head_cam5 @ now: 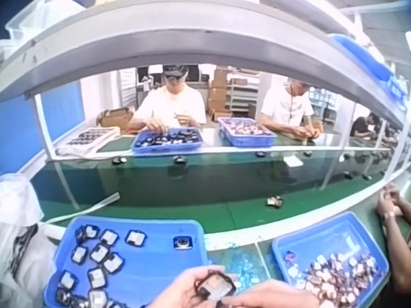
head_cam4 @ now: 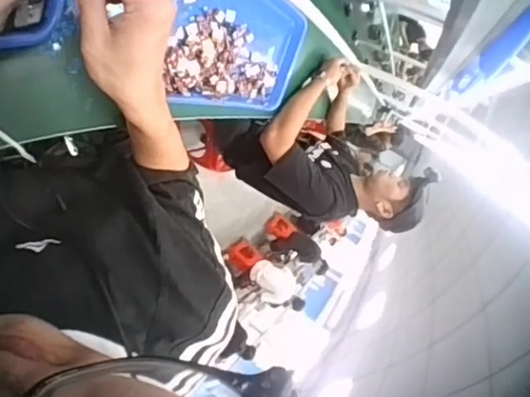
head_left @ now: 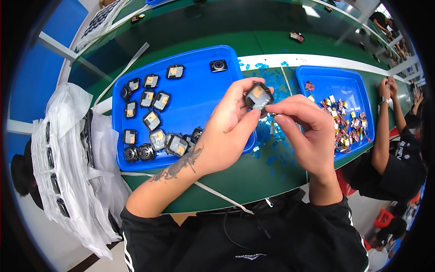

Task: The recorder is assembling small electronic components, specifically attaching camera modules or similar parts into housings.

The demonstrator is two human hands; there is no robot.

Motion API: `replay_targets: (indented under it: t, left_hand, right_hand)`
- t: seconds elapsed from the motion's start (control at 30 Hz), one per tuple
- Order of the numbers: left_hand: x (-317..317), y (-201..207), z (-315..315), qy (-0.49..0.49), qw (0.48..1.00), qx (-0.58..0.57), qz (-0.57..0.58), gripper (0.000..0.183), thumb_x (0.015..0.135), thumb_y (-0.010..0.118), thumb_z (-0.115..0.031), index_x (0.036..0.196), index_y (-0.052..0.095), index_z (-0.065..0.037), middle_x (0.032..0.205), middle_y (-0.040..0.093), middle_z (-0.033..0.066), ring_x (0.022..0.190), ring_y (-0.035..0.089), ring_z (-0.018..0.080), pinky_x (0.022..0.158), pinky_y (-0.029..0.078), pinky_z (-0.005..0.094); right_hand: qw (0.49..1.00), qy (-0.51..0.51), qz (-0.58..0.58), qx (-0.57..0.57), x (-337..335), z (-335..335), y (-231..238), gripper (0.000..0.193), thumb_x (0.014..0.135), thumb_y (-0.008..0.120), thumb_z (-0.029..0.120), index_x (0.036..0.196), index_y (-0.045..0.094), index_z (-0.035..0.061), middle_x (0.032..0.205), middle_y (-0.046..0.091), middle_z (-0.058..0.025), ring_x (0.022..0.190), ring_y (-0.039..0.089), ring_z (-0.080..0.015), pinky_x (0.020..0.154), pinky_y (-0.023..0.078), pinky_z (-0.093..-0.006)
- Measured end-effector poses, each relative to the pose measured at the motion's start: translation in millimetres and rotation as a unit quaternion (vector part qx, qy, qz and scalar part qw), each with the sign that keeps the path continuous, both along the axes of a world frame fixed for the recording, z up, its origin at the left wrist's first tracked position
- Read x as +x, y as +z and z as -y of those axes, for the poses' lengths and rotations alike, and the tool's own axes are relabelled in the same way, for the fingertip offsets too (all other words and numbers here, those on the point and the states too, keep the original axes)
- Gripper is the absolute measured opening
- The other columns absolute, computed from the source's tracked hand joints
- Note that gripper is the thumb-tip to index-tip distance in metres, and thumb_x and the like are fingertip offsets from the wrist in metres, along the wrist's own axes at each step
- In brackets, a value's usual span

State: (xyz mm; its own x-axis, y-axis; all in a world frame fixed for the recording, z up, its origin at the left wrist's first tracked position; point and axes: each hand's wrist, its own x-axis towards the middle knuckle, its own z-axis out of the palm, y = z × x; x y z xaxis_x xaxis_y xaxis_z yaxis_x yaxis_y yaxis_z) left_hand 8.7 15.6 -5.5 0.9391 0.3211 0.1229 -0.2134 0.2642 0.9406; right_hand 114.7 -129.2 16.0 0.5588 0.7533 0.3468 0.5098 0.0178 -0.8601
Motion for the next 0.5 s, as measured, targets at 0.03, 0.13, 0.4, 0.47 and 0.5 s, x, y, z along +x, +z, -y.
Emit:
replay_targets:
  t: [0.03, 0.13, 0.4, 0.47, 0.5]
  left_hand:
    - [0, -1, -1, -0.019, 1.0, -0.003, 0.02, 0.047, 0.095, 0.047, 0.001, 0.14, 0.037, 0.005, 0.133, 0.052, 0.0152, 0.118, 0.054, 0.0178, 0.099, 0.045, 0.0306]
    - [-3, 6, 1, 0.028, 0.999, -0.006, -0.022, 0.042, 0.094, 0.051, 0.002, 0.134, 0.044, 0.008, 0.131, 0.054, 0.0158, 0.117, 0.056, 0.0183, 0.101, 0.045, 0.0312]
    - [-1, 5, 0, -0.019, 0.994, -0.106, -0.026, 0.042, 0.095, 0.054, 0.0, 0.135, 0.047, 0.008, 0.123, 0.061, 0.0144, 0.113, 0.06, 0.0183, 0.098, 0.049, 0.0308]
    - [-3, 5, -1, -0.022, 0.995, -0.095, -0.017, 0.042, 0.095, 0.053, 0.001, 0.136, 0.046, 0.008, 0.124, 0.06, 0.0145, 0.115, 0.059, 0.0189, 0.1, 0.048, 0.0317]
    - [-3, 5, -2, -0.025, 0.996, -0.081, -0.008, 0.042, 0.095, 0.052, 0.001, 0.137, 0.045, 0.008, 0.125, 0.06, 0.0145, 0.116, 0.058, 0.0195, 0.101, 0.048, 0.0326]
  right_hand:
    - [1.0, -0.005, 0.015, -0.009, 0, -1, 1, 0.018, 0.083, 0.066, -0.004, 0.1, 0.071, 0.0011, 0.085, 0.068, -0.0095, 0.077, 0.064, -0.0164, 0.065, 0.049, -0.0259]
    - [0.998, -0.045, 0.041, -0.014, -2, -4, 0, 0.018, 0.083, 0.067, -0.004, 0.1, 0.07, 0.0011, 0.085, 0.068, -0.0087, 0.075, 0.064, -0.0143, 0.064, 0.049, -0.0244]
    - [0.997, -0.065, 0.03, 0.006, -5, -12, -2, 0.012, 0.082, 0.071, -0.003, 0.091, 0.065, 0.0006, 0.079, 0.066, -0.0005, 0.064, 0.058, -0.0042, 0.053, 0.041, -0.0191]
    - [0.997, -0.071, 0.042, 0.012, -5, -15, 0, 0.01, 0.081, 0.071, -0.003, 0.089, 0.065, 0.0009, 0.076, 0.065, 0.0006, 0.057, 0.051, -0.0021, 0.049, 0.035, -0.0188]
    - [0.997, -0.071, 0.036, 0.004, -5, -16, 1, 0.01, 0.081, 0.071, -0.003, 0.088, 0.065, 0.0009, 0.075, 0.064, 0.0011, 0.055, 0.047, -0.0019, 0.049, 0.034, -0.0188]
